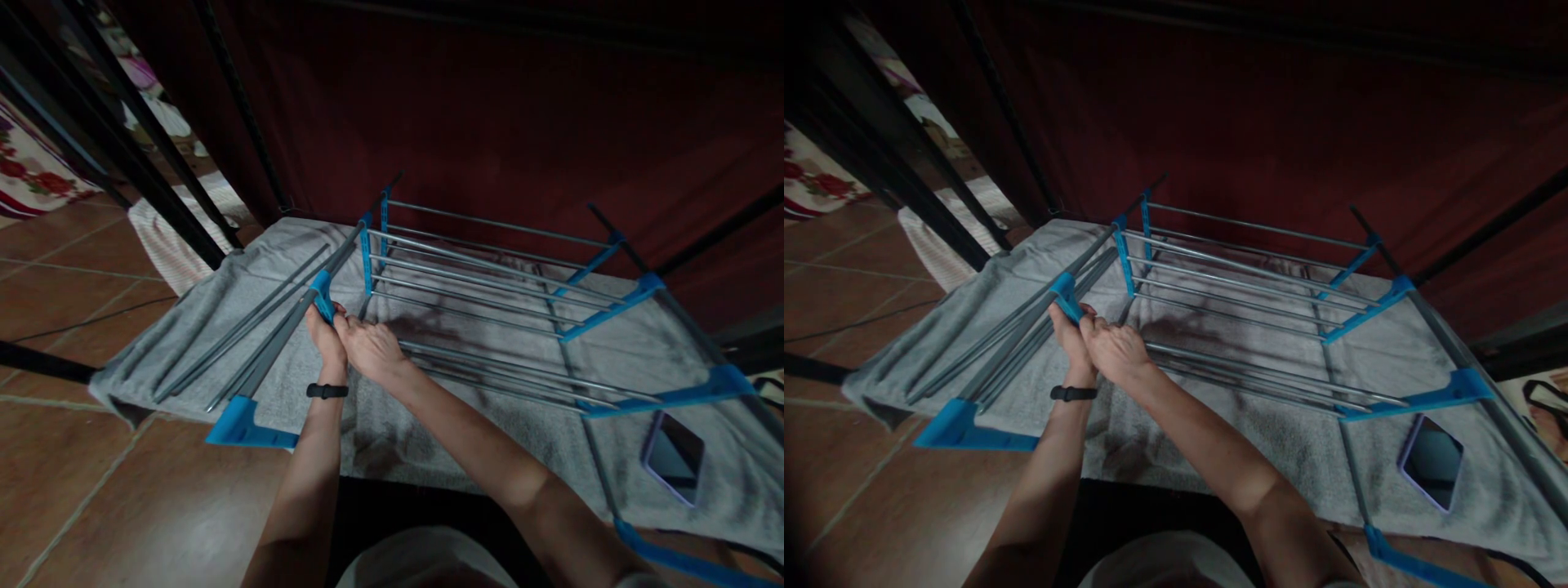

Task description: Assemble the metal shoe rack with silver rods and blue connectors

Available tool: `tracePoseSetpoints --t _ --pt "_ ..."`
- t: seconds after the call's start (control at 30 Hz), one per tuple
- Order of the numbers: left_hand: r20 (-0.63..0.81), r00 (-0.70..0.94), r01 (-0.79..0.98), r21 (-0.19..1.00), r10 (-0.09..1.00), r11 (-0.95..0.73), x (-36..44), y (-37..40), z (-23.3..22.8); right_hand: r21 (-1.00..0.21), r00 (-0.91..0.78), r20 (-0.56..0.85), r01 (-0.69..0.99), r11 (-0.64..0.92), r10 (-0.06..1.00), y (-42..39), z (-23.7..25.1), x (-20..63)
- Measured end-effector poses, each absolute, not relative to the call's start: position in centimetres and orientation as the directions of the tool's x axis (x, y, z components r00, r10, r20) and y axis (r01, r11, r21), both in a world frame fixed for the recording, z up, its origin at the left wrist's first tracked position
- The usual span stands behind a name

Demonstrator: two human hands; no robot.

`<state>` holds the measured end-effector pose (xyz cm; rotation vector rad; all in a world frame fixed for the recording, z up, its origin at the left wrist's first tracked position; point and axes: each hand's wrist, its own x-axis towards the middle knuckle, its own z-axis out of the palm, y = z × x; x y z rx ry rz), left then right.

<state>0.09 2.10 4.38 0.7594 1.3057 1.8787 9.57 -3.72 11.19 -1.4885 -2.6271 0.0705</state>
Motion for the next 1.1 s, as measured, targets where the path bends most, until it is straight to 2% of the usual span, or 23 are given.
tracePoseSetpoints --t 0.13,0.27,0.53,0.77,1.1 --pt "0.037 -0.584 -0.246 0.944 0.811 -0.220 0.19 2.25 4.44 -0.093 -0.506 0.093 0.853 0.513 0.858 -3.56 11.53 9.94" --pt "0.056 -0.614 -0.191 0.957 0.788 -0.217 0.43 2.15 4.41 -0.091 -0.501 0.104 0.855 0.510 0.859 -3.45 11.56 10.17" --pt "0.046 -0.603 -0.195 0.959 0.797 -0.203 0.69 2.03 4.40 -0.125 -0.491 0.109 0.856 0.502 0.864 -3.31 11.34 10.14" --pt "0.064 -0.602 -0.185 0.959 0.796 -0.217 0.79 2.05 4.29 -0.201 -0.463 0.070 0.861 0.467 0.883 -3.12 11.64 10.20" --pt "0.072 -0.609 -0.162 0.964 0.790 -0.213 0.72 1.86 4.15 -0.211 -0.455 0.082 0.862 0.462 0.887 -2.76 11.38 10.40"
